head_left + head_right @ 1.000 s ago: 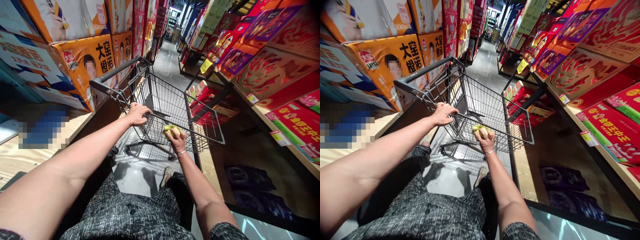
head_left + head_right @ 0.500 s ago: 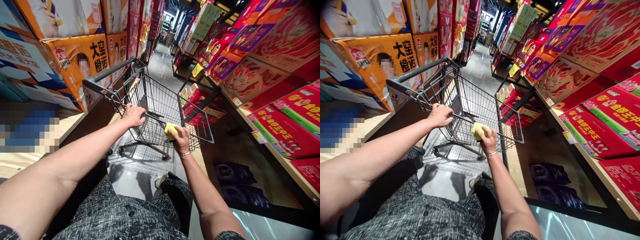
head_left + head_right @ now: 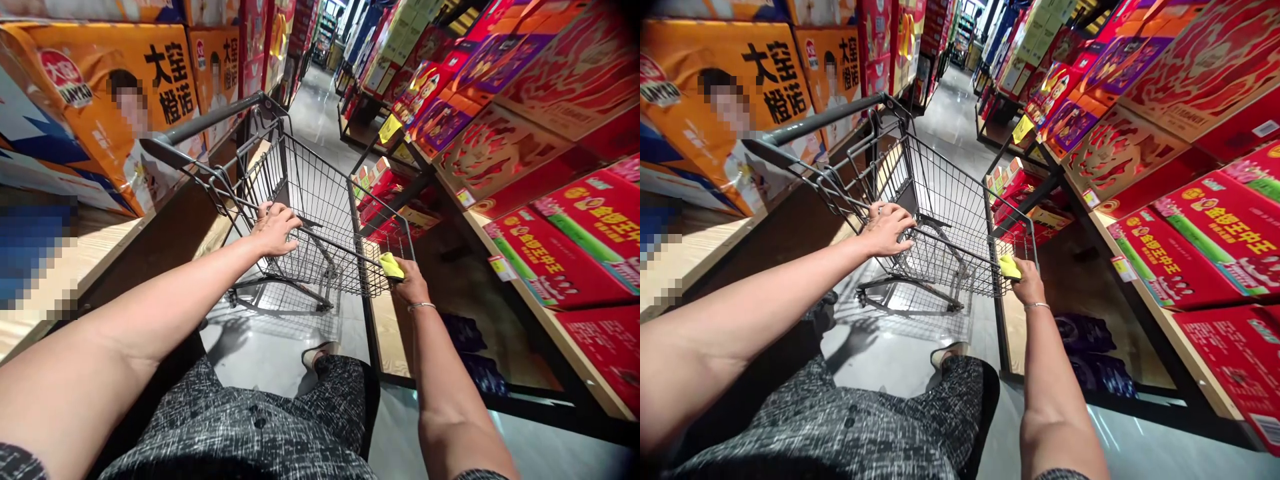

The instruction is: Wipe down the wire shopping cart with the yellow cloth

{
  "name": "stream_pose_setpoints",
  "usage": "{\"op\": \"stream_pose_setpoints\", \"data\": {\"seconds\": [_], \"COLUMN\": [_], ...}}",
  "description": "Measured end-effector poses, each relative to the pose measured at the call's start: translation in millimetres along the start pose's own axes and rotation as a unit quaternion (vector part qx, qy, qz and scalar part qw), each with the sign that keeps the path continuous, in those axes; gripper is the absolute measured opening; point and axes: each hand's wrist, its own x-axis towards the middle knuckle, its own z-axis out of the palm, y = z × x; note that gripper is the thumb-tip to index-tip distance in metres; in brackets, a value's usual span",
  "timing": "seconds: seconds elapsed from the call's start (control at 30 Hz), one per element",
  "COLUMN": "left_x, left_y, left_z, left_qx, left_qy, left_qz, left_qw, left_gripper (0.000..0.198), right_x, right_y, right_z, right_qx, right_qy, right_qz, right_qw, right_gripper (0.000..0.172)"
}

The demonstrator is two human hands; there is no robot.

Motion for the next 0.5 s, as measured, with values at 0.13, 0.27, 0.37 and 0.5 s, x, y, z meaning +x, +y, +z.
{"op": "stream_pose_setpoints", "data": {"seconds": [0.13,0.27,0.37,0.5], "left_x": [20.3,48.1,67.4,84.8], "left_y": [-7.9,-18.4,-10.1,27.4], "left_z": [4.1,6.3,7.4,15.6], "left_qx": [0.011,0.028,0.033,0.016], "left_qy": [-0.029,-0.055,-0.093,-0.146], "left_qz": [0.014,-0.003,0.013,0.080], "left_qw": [0.999,0.998,0.995,0.986], "left_gripper": [0.045,0.051,0.052,0.056], "right_x": [-3.7,-11.9,-17.5,-8.2], "right_y": [7.9,-7.8,-25.8,-64.4], "right_z": [1.0,5.5,9.9,30.4], "right_qx": [-0.024,-0.014,-0.004,-0.009], "right_qy": [0.000,0.025,0.059,0.140], "right_qz": [0.044,0.048,0.017,-0.066], "right_qw": [0.999,0.998,0.998,0.988], "right_gripper": [0.054,0.061,0.069,0.070]}}
